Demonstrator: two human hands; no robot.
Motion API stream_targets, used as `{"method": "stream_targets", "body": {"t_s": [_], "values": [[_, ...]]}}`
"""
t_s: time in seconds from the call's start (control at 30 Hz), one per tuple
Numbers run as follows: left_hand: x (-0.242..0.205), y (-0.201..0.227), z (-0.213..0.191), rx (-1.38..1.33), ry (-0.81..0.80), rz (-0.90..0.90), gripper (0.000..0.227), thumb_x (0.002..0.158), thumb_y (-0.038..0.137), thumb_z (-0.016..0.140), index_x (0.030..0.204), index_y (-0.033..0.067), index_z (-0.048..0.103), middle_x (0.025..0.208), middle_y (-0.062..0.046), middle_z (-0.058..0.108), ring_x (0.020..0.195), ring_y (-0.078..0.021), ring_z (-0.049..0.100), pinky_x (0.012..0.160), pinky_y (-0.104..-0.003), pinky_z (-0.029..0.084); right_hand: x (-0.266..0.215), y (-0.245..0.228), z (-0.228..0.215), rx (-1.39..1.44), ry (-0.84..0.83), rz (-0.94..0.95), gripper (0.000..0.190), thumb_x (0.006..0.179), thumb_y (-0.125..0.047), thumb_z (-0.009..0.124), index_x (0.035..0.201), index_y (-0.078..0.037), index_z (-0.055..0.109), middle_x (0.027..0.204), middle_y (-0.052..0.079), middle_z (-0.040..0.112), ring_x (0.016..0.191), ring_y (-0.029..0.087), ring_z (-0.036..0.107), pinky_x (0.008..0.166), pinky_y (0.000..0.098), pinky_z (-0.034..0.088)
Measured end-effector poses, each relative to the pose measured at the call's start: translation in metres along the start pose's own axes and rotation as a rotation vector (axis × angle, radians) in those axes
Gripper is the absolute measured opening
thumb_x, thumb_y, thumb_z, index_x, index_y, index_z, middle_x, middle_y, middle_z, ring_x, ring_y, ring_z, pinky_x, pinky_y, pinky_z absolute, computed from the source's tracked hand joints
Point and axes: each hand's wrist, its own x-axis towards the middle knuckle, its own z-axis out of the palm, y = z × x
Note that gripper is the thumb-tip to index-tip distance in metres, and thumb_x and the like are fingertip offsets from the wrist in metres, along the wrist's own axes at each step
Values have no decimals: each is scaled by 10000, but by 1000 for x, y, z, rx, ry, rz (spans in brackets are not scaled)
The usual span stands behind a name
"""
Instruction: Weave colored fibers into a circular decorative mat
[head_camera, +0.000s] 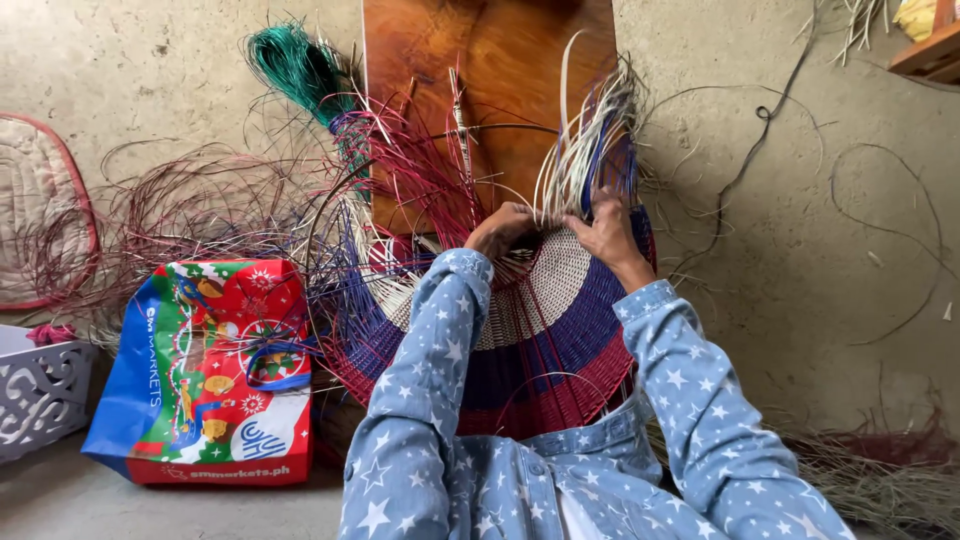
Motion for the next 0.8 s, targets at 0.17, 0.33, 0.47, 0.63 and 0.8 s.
{"method": "stream_targets", "body": {"t_s": [0.17, 0.33, 0.47, 0.63, 0.8], "values": [[30, -24, -7, 132, -93, 21, 136, 721, 115, 795, 813, 14, 800, 723, -173, 723, 676, -211, 683, 629, -333, 567, -3, -50, -33, 151, -72, -69, 264, 822, -220, 863, 954, -58, 701, 1002, 188, 713, 980, 411, 663, 1030, 569, 415], [-10, 10, 3, 106, -32, 20, 109, 719, 128, 774, 761, 29, 792, 650, -151, 691, 583, -198, 651, 557, -313, 554, 8, 0, -10, 6, -20, -4, 434, 777, -266, 912, 1060, -23, 690, 1016, 208, 667, 993, 463, 648, 918, 596, 463], [11, -17, -8, 67, 0, -3, 140, 764, 151, 743, 781, 15, 776, 643, -139, 663, 583, -188, 626, 539, -297, 530, 24, -31, -50, 138, -248, 103, 309, 843, -169, 836, 849, 66, 634, 681, 251, 588, 689, 441, 604, 882, 510, 524], [1, -3, -10, 226, -106, 110, 240, 830, 111, 681, 886, -119, 712, 810, -296, 652, 770, -333, 625, 691, -416, 523, 34, -60, -62, 104, -269, 83, 646, 764, -313, 911, 936, 119, 462, 762, 336, 542, 708, 473, 625, 664, 500, 535], [74, -53, -23, 393, -165, 212, 292, 805, 254, 787, 888, -24, 753, 827, -221, 702, 776, -293, 680, 687, -461, 539, 17, 34, 15, -350, 98, 70, 439, 598, -358, 924, 806, -22, 732, 802, 185, 734, 823, 392, 739, 775, 496, 613]]}}
